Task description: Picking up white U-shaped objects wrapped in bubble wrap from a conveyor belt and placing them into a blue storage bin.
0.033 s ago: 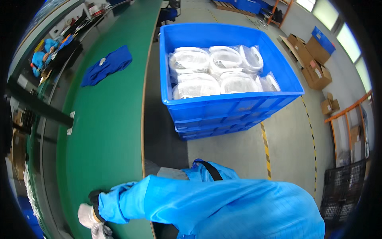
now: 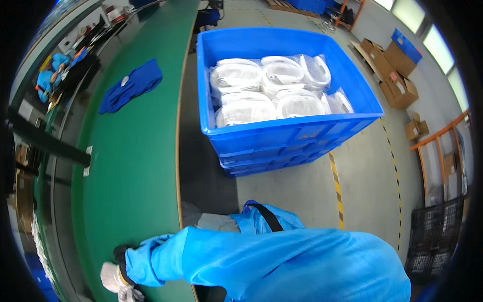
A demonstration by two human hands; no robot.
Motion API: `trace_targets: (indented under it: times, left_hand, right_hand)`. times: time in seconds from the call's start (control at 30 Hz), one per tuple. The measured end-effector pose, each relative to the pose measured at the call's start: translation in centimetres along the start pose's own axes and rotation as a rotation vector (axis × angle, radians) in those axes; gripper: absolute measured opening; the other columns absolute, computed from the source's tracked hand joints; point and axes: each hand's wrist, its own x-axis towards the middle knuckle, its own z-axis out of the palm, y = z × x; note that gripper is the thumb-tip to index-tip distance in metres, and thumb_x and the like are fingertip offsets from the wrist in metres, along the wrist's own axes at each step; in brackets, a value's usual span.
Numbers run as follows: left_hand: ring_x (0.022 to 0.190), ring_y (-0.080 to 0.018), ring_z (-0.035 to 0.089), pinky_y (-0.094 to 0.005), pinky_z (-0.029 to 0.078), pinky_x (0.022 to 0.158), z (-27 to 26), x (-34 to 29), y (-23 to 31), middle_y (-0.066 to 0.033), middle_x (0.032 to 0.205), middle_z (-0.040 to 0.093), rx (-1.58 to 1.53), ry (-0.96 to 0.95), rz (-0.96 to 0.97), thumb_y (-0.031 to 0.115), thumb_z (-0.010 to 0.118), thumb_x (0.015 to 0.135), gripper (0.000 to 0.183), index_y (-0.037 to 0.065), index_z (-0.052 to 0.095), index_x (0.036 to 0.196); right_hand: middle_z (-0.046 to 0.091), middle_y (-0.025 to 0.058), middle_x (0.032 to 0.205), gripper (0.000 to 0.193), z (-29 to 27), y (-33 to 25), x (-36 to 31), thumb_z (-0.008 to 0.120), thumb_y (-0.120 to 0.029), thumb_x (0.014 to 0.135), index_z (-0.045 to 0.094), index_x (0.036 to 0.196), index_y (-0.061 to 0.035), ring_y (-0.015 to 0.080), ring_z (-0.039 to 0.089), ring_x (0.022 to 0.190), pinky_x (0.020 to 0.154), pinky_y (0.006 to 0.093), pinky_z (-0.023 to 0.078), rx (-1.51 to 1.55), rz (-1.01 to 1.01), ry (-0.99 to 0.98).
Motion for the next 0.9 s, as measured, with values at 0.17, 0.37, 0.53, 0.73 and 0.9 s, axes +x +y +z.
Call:
trace_targets:
  times: [0.17,0.37,0.53,0.73,0.9]
  left_hand:
    - [0.054,-0.0162,0.054,-0.0264,0.04,0.049,1.6,-0.2,-0.4,-0.0092,0.064,0.06,0.148,0.109,0.075,0.006,0.054,0.084,0.018,0.001,0.059,0.067]
    - [0.043,-0.0119,0.045,-0.022,0.035,0.043,0.1,2.4,-4.8,-0.0054,0.05,0.049,0.196,0.111,0.367,0.012,0.058,0.08,0.022,0.002,0.05,0.062]
    - [0.045,-0.0097,0.045,-0.0206,0.034,0.048,1.4,2.8,-5.7,-0.0028,0.046,0.047,-0.214,0.091,0.076,0.013,0.052,0.083,0.028,0.003,0.049,0.057]
    - [0.048,-0.015,0.044,-0.0268,0.036,0.052,-0.7,3.0,-8.5,-0.0038,0.047,0.045,0.119,0.19,0.308,0.016,0.051,0.08,0.027,0.005,0.045,0.056]
    - [0.058,-0.0142,0.049,-0.0291,0.039,0.053,-0.5,0.7,-7.1,-0.0042,0.063,0.054,-0.076,0.295,-0.008,0.019,0.049,0.086,0.03,-0.003,0.057,0.067]
  right_hand:
    - [0.065,-0.0002,0.062,0.01,1.1,0.9,0.1,0.064,-0.023,0.066,0.07,0.063,-0.0165,0.0179,0.061,0.057,0.045,0.035,0.04,-0.019,0.095,0.072]
    - [0.063,0.0025,0.059,0.009,-0.9,0.5,0.4,0.064,-0.022,0.064,0.067,0.058,-0.0156,0.0191,0.06,0.055,0.045,0.0352,0.04,0.171,-0.072,-0.113]
    - [0.062,0.0072,0.056,0.016,0.6,1.7,0.2,0.06,-0.022,0.066,0.066,0.056,-0.0111,0.0216,0.061,0.054,0.043,0.0381,0.041,0.141,0.095,0.126]
    - [0.058,0.0064,0.052,0.014,1.1,0.4,1.0,0.06,-0.021,0.061,0.063,0.052,-0.011,0.0211,0.058,0.051,0.044,0.0373,0.041,0.083,0.021,0.172]
    - [0.06,0.0087,0.057,0.009,-2.0,0.6,0.1,0.065,-0.02,0.056,0.064,0.055,-0.011,0.0266,0.061,0.056,0.048,0.0393,0.048,0.235,-0.183,-0.271]
